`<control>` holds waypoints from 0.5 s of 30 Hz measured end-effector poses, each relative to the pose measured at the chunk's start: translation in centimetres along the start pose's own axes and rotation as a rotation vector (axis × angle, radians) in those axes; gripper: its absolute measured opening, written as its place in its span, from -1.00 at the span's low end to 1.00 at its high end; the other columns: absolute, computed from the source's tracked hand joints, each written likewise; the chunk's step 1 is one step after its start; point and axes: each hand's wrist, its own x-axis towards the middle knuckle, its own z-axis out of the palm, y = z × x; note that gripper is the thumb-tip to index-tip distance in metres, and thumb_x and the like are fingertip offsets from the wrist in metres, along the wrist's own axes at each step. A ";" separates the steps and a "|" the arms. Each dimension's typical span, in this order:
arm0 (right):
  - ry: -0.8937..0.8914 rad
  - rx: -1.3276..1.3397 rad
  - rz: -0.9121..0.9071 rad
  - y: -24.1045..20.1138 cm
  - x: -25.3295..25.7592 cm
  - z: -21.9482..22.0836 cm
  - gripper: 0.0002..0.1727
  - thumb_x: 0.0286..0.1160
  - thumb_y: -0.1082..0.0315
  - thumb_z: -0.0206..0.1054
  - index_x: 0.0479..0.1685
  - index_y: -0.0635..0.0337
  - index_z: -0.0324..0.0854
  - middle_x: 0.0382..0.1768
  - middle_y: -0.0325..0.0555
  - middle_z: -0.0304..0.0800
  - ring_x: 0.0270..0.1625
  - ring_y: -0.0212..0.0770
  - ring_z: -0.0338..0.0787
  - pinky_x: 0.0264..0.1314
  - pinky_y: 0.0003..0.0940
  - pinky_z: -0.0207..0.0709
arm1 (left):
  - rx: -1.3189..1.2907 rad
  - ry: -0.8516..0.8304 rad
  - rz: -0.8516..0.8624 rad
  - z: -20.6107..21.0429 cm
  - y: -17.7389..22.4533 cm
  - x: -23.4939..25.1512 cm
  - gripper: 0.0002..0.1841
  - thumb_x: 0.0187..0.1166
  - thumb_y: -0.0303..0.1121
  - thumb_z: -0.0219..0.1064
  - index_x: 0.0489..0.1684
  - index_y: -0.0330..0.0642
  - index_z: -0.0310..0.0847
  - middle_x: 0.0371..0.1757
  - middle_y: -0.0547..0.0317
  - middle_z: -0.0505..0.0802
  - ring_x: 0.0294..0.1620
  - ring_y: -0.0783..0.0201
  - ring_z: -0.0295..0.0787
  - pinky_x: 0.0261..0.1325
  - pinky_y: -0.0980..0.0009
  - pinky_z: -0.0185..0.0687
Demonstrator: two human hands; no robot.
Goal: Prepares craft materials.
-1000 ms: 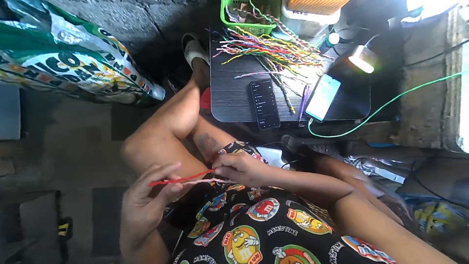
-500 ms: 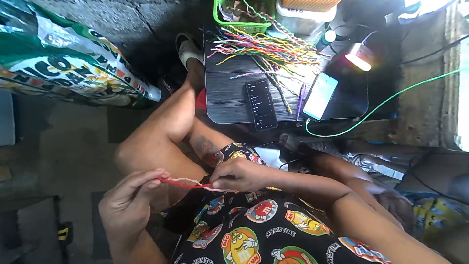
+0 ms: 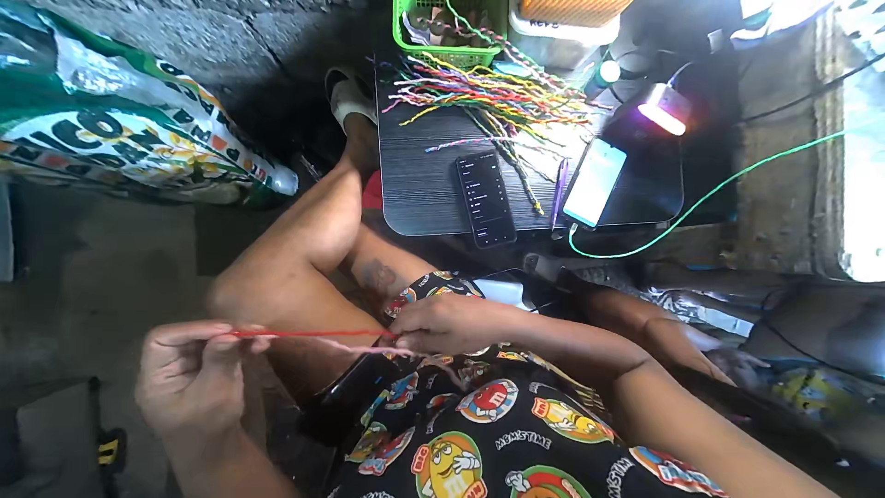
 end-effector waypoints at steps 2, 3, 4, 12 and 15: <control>-0.005 -0.047 0.108 0.4 -0.5 -1.2 -0.59 0.84 0.22 0.04 0.15 0.34 0.72 -0.04 0.08 0.82 0.03 -0.10 0.80 0.17 -0.11 0.62 | -0.025 0.101 -0.024 -1.3 -0.5 0.1 -0.93 0.66 -0.15 0.35 -0.03 0.33 0.64 -0.19 0.62 0.88 -0.27 0.61 0.81 -0.18 0.67 0.75; 0.020 -0.050 0.164 0.6 -0.9 -1.8 -0.57 0.85 0.19 0.02 0.16 0.32 0.72 -0.03 0.07 0.82 0.02 -0.12 0.79 0.16 -0.12 0.62 | -0.072 0.158 -0.039 -2.2 -1.1 0.1 -0.93 0.67 -0.19 0.34 -0.03 0.28 0.66 -0.19 0.58 0.88 -0.28 0.60 0.80 -0.18 0.67 0.74; 0.053 -0.060 0.220 0.9 -1.3 -2.3 -0.56 0.85 0.17 0.03 0.21 0.29 0.73 0.02 0.05 0.84 0.05 -0.14 0.80 0.19 -0.14 0.63 | -0.135 0.226 -0.052 -3.1 -1.8 0.0 -0.93 0.69 -0.27 0.31 -0.05 0.21 0.67 -0.20 0.53 0.88 -0.30 0.59 0.79 -0.20 0.67 0.72; 0.468 -0.451 0.519 5.3 -3.9 -4.0 -0.64 0.72 0.17 0.25 0.32 0.14 0.71 0.17 0.05 0.79 0.24 0.08 0.76 0.31 0.07 0.61 | -0.408 0.754 -0.280 -3.7 -3.5 1.8 -0.66 0.87 -0.49 -0.30 -0.03 -0.04 0.46 -0.21 0.43 0.77 -0.28 0.62 0.74 -0.08 0.74 0.67; 0.504 -0.512 0.586 6.7 -4.3 -3.9 -0.62 0.70 0.14 0.28 0.33 0.12 0.69 0.39 0.04 0.70 0.38 0.15 0.67 0.37 0.11 0.56 | -0.368 0.757 -0.315 -1.7 -3.9 2.4 -0.68 0.87 -0.49 -0.24 0.00 -0.02 0.48 -0.10 0.44 0.81 -0.21 0.63 0.76 -0.07 0.74 0.67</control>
